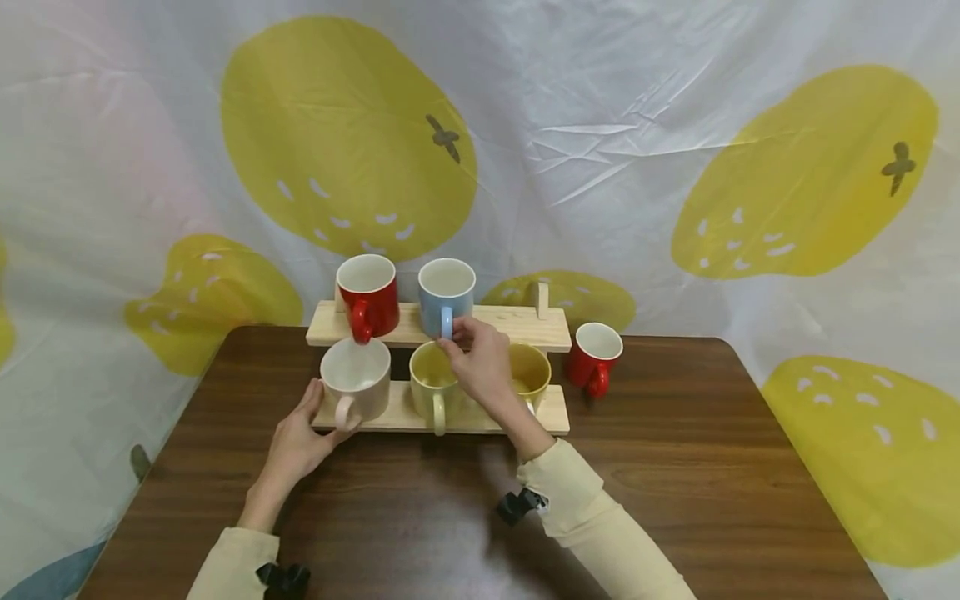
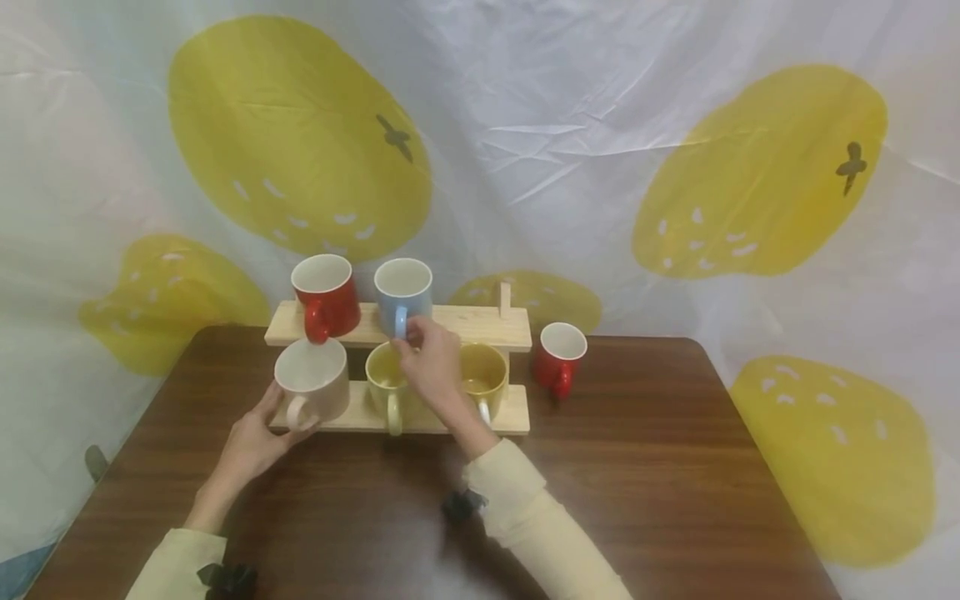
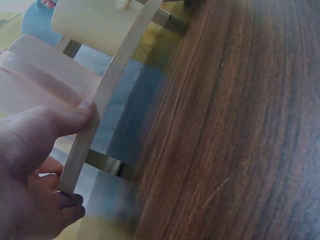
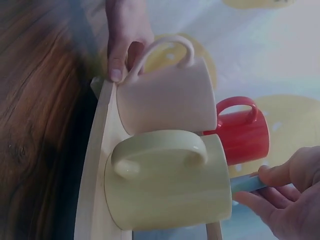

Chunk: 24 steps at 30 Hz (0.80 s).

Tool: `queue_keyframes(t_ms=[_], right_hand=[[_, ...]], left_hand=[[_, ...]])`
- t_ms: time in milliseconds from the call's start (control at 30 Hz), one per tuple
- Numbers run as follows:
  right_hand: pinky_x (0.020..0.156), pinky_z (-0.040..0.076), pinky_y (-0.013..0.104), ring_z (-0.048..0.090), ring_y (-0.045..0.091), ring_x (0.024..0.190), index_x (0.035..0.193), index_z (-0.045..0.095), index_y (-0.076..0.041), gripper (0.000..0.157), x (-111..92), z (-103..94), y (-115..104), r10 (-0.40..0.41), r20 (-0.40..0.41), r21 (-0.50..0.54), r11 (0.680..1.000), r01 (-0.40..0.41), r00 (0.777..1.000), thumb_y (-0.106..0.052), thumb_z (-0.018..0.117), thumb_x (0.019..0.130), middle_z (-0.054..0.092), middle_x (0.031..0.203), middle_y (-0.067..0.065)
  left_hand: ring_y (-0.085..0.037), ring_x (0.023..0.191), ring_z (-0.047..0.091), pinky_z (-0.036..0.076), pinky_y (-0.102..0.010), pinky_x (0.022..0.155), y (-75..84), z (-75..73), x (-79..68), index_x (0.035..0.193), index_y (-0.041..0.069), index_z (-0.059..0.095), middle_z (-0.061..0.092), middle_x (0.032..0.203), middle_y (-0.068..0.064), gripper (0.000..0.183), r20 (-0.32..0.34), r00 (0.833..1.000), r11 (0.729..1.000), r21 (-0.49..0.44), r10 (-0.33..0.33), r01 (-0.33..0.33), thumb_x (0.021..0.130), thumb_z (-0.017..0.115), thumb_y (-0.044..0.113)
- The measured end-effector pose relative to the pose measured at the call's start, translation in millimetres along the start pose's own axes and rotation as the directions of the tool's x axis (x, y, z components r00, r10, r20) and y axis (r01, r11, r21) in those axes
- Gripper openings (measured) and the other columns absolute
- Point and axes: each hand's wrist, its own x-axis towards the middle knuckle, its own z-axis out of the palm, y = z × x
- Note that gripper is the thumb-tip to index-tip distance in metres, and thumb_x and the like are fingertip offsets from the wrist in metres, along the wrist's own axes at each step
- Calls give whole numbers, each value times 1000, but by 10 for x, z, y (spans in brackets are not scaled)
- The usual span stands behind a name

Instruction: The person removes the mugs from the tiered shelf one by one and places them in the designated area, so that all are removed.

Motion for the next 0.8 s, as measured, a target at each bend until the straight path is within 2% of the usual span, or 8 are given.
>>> queue_keyframes(t_ms=[200,433,633,800], right_hand=[[76,63,38,77,28,83,103,78,3,16,-17,-70,11,-49,-25,-3,999,49,998,-3,76,88,78,90,17],[77,63,35,78,24,90,109,79,-1,21,-17,-152,59,-25,-18,22,999,25,1000,-7,78,89,79,98,15],[80,63,38,78,27,90,109,78,0,22,-19,-271,45,-120,-68,-6,993,120,990,-5,79,87,79,95,17],[79,63,39,78,29,90,107,78,3,21,-29,-440,-1,-159,-105,13,987,161,982,-3,79,87,78,96,18]], left_hand=[[-48,148,28,30,-61,118,12,-3,-6,158,-5,19,17,167,-22,108,2,1000,1000,7,4,-4,86,80,48],[-48,148,27,30,-61,118,19,-6,9,157,-6,20,17,167,-23,105,0,1000,1000,12,10,-10,86,81,43],[-47,147,31,30,-60,119,16,5,8,158,-5,19,16,167,-22,106,8,1000,1000,1,3,-3,86,80,44],[-45,146,33,29,-60,119,3,7,13,157,-6,20,17,166,-23,106,1,1000,1000,7,11,-11,86,81,45]])
